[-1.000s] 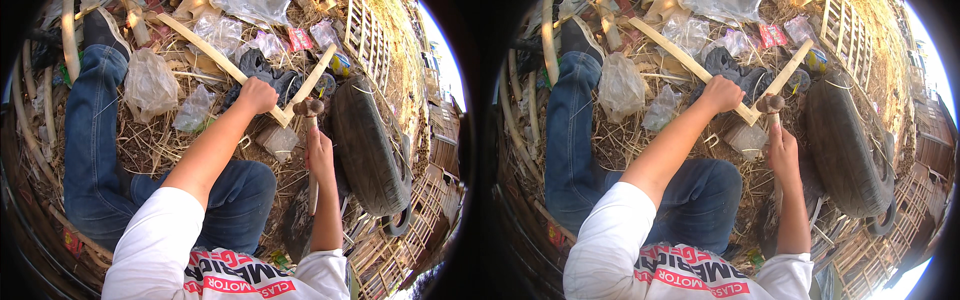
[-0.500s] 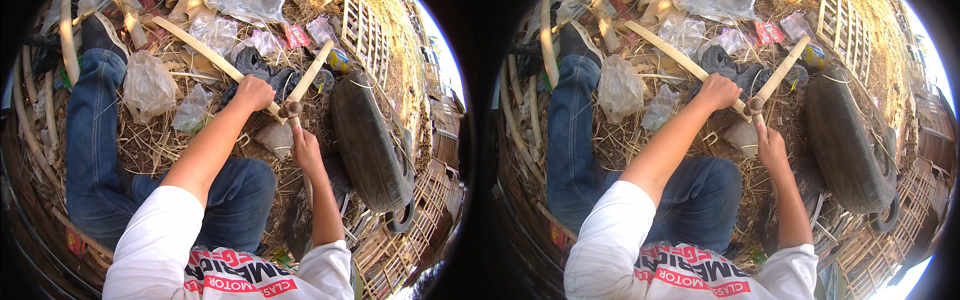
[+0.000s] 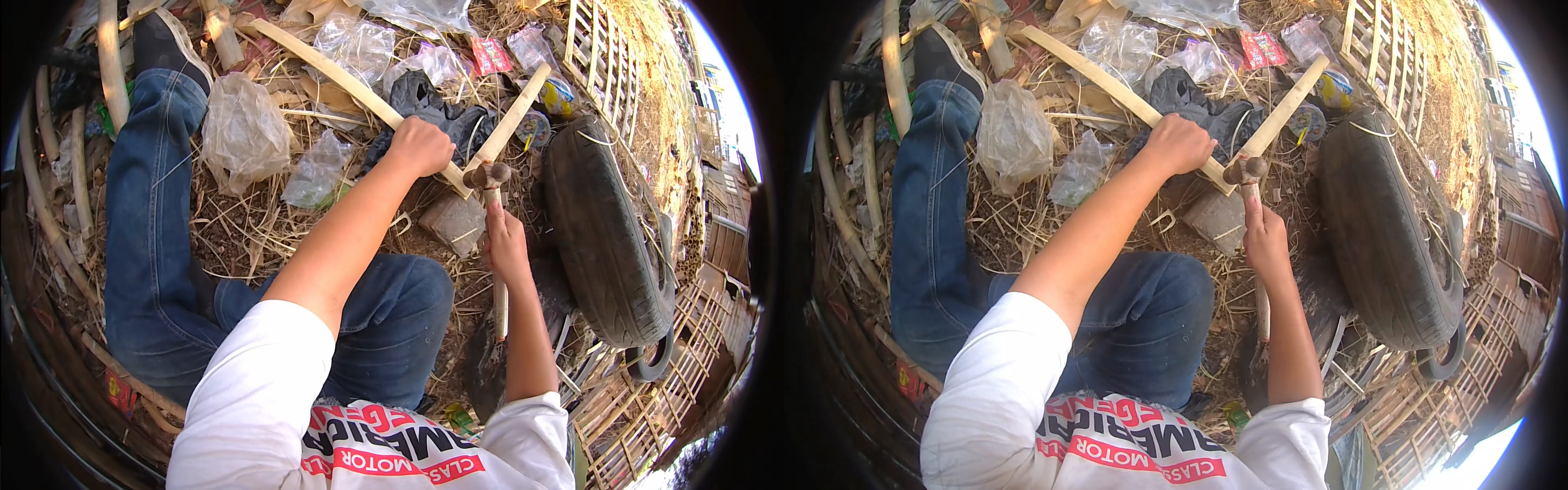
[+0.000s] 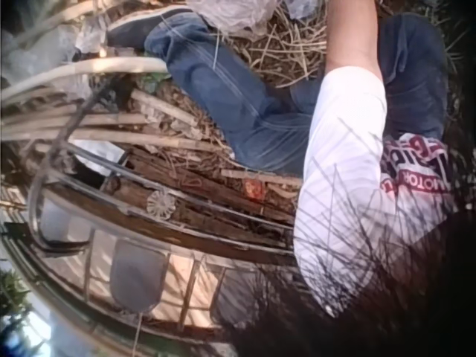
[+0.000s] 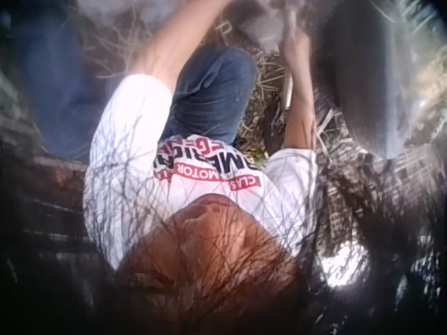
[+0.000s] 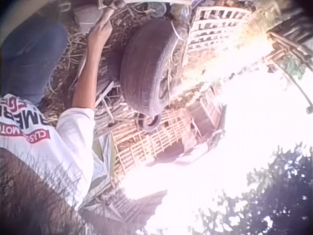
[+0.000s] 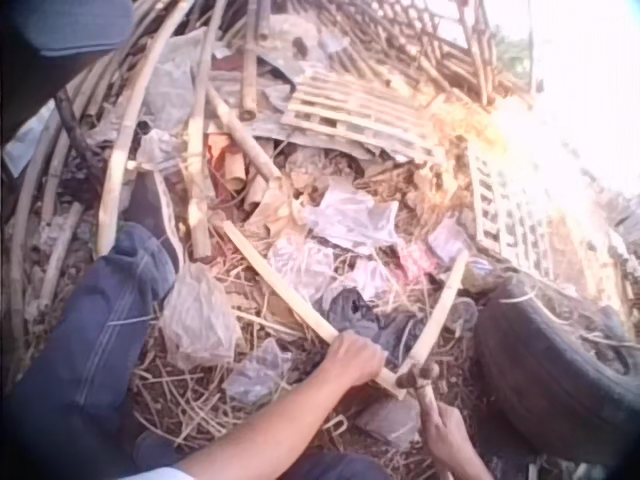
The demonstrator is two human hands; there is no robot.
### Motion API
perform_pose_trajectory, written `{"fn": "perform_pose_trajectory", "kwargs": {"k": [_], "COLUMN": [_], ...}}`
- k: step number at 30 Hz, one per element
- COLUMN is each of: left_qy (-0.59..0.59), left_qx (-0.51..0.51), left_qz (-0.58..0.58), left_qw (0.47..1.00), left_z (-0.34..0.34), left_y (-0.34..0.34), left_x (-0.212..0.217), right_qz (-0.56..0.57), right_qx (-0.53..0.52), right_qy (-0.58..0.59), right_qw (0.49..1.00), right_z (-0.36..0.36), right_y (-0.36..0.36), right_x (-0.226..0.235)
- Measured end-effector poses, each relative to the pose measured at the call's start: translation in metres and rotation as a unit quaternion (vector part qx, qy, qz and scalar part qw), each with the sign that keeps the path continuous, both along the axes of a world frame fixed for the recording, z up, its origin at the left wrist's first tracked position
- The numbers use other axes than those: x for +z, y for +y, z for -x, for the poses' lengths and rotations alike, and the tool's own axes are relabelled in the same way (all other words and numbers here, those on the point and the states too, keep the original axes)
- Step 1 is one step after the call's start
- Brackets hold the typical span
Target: The person constructs a rectangular frame using bamboo strips by cutting, positioning, and hammering nails into the joints while sitting on the ground.
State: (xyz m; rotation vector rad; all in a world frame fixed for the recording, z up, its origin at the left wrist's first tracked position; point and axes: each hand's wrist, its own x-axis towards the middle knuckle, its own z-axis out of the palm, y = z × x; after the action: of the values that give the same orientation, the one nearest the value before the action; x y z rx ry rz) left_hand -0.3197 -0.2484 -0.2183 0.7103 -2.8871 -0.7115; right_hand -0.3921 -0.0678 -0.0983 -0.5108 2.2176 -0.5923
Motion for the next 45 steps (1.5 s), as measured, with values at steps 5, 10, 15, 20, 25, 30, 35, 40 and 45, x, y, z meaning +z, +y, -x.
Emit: {"fn": "perform_pose_trajectory", "kwargs": {"k": [5, 10, 15, 20, 25, 30, 35, 40, 45], "left_qy": [0.032, 0.037, 0.019, 0.054, 0.01, 0.041, 0.058, 0.008, 0.054], "left_qx": [0.012, 0.024, 0.012, 0.021, 0.008, 0.016, 0.02, -0.001, 0.017], "left_qz": [0.002, -0.003, 0.007, -0.008, -0.02, 0.0, -0.006, -0.018, 0.001], "left_qw": [0.999, 0.999, 1.0, 0.998, 1.0, 0.999, 0.998, 1.0, 0.998], "left_z": [-0.002, -0.005, 0.001, -0.007, 0.001, 0.0, -0.005, 0.004, -0.003], "left_y": [-0.002, -0.004, -0.005, -0.003, 0.002, -0.002, -0.003, 0.001, -0.002], "left_x": [-0.009, -0.012, 0.0, -0.01, 0.003, -0.009, -0.015, -0.001, -0.013], "right_qz": [0.043, 0.093, -0.011, 0.096, 0.015, 0.05, 0.124, 0.043, 0.128], "right_qx": [-0.01, 0.03, 0.059, 0.023, 0.073, -0.013, -0.035, 0.003, -0.014], "right_qy": [-0.003, 0.036, 0.034, 0.03, 0.096, 0.029, 0.046, 0.051, 0.015], "right_qw": [0.999, 0.995, 0.998, 0.995, 0.993, 0.998, 0.991, 0.998, 0.991], "right_z": [-0.01, -0.011, 0.002, -0.017, 0.007, -0.008, -0.019, -0.008, -0.025], "right_y": [-0.006, -0.018, 0.004, -0.017, 0.015, 0.008, 0.001, 0.02, 0.003], "right_x": [0.035, 0.046, -0.002, 0.052, -0.012, 0.016, 0.037, -0.021, 0.029]}}
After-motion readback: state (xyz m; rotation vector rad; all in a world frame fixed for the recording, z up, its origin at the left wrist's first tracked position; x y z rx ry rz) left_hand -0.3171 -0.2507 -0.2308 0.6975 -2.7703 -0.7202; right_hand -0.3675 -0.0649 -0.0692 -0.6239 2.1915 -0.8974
